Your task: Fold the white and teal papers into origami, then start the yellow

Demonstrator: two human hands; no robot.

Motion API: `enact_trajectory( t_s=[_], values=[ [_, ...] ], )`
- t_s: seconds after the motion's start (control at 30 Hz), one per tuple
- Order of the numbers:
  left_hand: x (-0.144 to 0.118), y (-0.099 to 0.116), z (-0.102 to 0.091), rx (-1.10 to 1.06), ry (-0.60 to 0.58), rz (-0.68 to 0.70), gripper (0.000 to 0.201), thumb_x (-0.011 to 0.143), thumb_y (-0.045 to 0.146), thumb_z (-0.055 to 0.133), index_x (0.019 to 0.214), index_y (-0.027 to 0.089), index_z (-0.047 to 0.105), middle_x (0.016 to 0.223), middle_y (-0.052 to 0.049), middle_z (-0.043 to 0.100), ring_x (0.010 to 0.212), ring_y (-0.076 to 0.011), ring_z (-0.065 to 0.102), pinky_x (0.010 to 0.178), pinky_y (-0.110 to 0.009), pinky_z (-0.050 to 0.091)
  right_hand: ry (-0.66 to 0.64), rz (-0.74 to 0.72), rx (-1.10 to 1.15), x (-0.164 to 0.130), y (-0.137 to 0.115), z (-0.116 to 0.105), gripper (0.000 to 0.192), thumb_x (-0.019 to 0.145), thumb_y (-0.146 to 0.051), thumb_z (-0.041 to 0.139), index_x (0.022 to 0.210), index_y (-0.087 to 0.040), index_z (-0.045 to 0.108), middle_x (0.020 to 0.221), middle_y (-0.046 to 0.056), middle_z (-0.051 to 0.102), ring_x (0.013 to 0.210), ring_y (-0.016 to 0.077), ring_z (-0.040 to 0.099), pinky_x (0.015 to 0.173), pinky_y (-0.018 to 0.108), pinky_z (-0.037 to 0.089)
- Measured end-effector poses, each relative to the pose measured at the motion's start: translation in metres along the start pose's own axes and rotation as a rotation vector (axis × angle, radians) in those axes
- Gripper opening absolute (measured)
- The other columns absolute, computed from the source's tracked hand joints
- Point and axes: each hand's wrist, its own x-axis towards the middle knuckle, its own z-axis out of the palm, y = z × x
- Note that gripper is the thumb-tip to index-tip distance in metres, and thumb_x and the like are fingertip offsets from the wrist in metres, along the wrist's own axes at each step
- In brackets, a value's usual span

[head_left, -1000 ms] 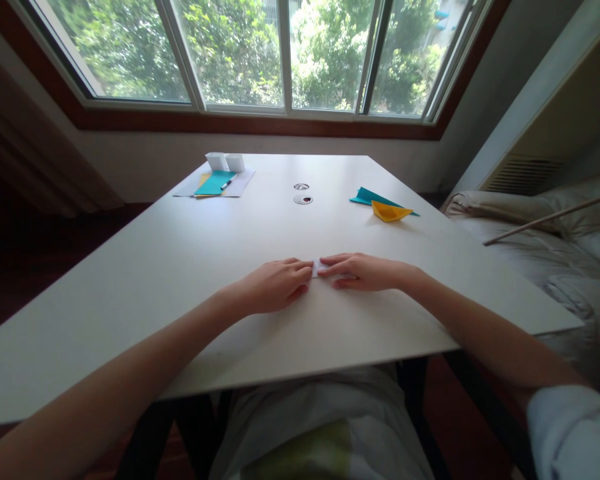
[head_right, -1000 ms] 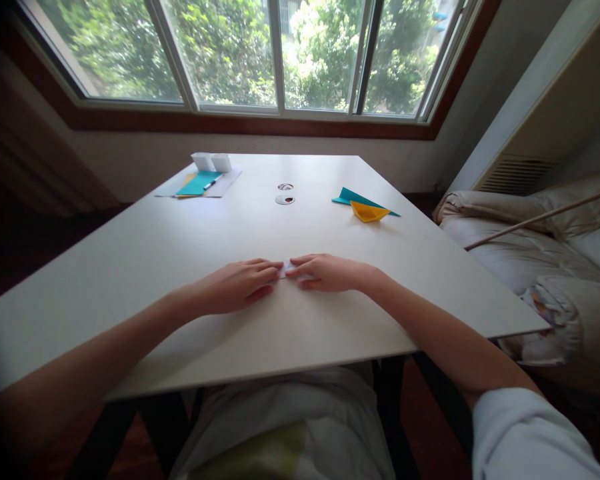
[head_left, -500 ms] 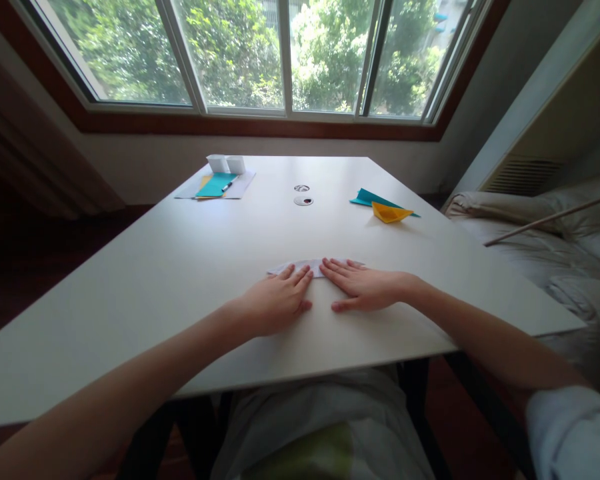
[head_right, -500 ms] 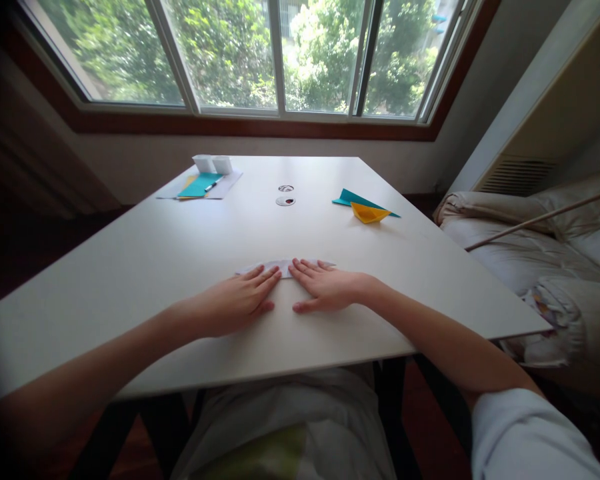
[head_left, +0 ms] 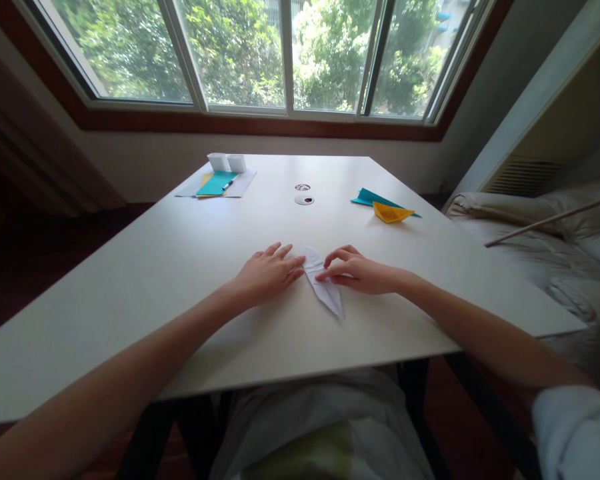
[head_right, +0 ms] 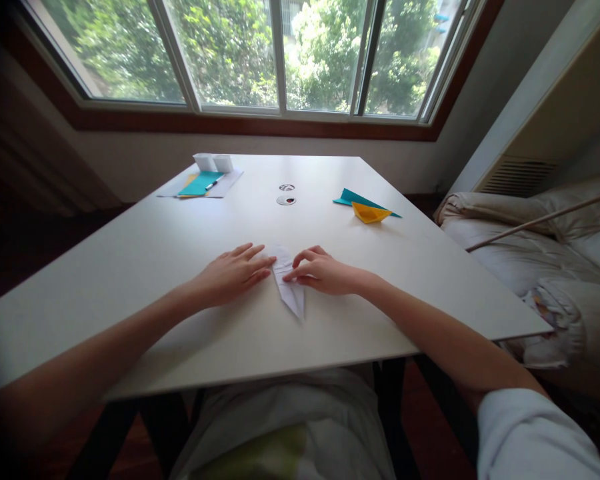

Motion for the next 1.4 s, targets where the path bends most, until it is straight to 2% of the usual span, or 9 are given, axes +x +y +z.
enact_trajectory(
  t_s=[0.23,0.4,0.53,0.6,0.73,0.97,1.23,1.3,1.4],
  values=[
    [0.009,0.007,0.015,-0.126,0.047,-0.092,0.048,0.087,0.052,0.030,0.129,0.032,0.042,0.137,-0.007,0.039,0.128,-0.0294,0.028,0.099,-0.047,0.030,0.127,0.007,0.016,0.010,0.001,0.010,0.022,0.086,-0.022,0.049,0.097,-0.027,0.068,0.095,0.005,0.063,0.094,0.0178,0.050,0.090,0.035,0.036],
    [0.014,0.004,0.016,-0.204,0.053,-0.161,0.058,0.080,0.056,0.041,0.128,0.022,0.044,0.136,-0.009,0.040,0.128,-0.0312,0.026,0.100,-0.049,0.027,0.244,0.184,-0.017,0.013,0.003,0.016,0.017,0.081,-0.031,0.055,0.092,-0.022,0.065,0.090,0.004,0.065,0.095,0.0204,0.051,0.085,0.036,0.038],
    [0.017,0.000,0.018,-0.237,0.078,-0.184,0.060,0.076,0.059,0.046,0.122,0.021,0.050,0.135,-0.010,0.041,0.128,-0.0331,0.026,0.099,-0.053,0.026,0.283,0.347,-0.072,0.013,0.011,0.020,0.047,0.072,-0.047,0.062,0.110,-0.020,0.058,0.103,0.009,0.060,0.100,0.0259,0.047,0.085,0.041,0.038],
    [0.018,-0.001,0.019,-0.251,0.105,-0.171,0.058,0.075,0.058,0.048,0.121,0.022,0.051,0.132,-0.010,0.044,0.126,-0.0321,0.028,0.098,-0.052,0.028,0.264,0.374,-0.075,0.013,0.015,0.021,0.053,0.070,-0.052,0.061,0.113,-0.021,0.058,0.107,0.010,0.057,0.100,0.0268,0.047,0.085,0.043,0.038],
    [0.020,-0.003,0.023,-0.275,0.143,-0.155,0.059,0.076,0.057,0.048,0.123,0.022,0.050,0.128,-0.010,0.047,0.121,-0.0304,0.035,0.096,-0.048,0.032,0.254,0.382,-0.038,0.013,0.019,0.020,0.047,0.070,-0.053,0.060,0.109,-0.025,0.062,0.109,0.010,0.054,0.101,0.0259,0.048,0.088,0.043,0.037],
    [0.023,-0.005,0.026,-0.360,0.225,-0.105,0.055,0.074,0.051,0.056,0.119,0.019,0.050,0.123,-0.010,0.050,0.119,-0.0297,0.036,0.095,-0.045,0.033,0.294,0.386,0.041,0.014,0.016,0.018,0.046,0.068,-0.047,0.065,0.109,-0.025,0.060,0.109,0.009,0.054,0.105,0.0258,0.047,0.089,0.043,0.038],
    [0.025,-0.003,0.026,-0.473,0.336,-0.024,0.030,0.069,0.034,0.068,0.093,0.021,0.057,0.111,-0.006,0.056,0.110,-0.0261,0.042,0.092,-0.042,0.035,0.327,0.416,0.085,0.016,0.016,0.019,0.061,0.064,-0.044,0.069,0.117,-0.021,0.051,0.110,0.009,0.058,0.103,0.0265,0.050,0.087,0.045,0.039],
    [0.025,-0.003,0.027,-0.471,0.352,0.006,0.024,0.069,0.032,0.068,0.088,0.021,0.059,0.111,-0.006,0.056,0.110,-0.0256,0.042,0.092,-0.041,0.036,0.327,0.406,0.080,0.016,0.017,0.019,0.056,0.065,-0.044,0.069,0.114,-0.023,0.053,0.111,0.008,0.057,0.105,0.0269,0.049,0.088,0.045,0.038],
    [0.024,-0.003,0.026,-0.452,0.376,0.029,0.020,0.069,0.033,0.068,0.083,0.021,0.062,0.111,-0.007,0.056,0.109,-0.0261,0.041,0.091,-0.042,0.037,0.323,0.361,0.075,0.015,0.016,0.019,0.038,0.067,-0.042,0.067,0.100,-0.025,0.059,0.110,0.006,0.057,0.105,0.0260,0.048,0.088,0.044,0.038]
  ],
)
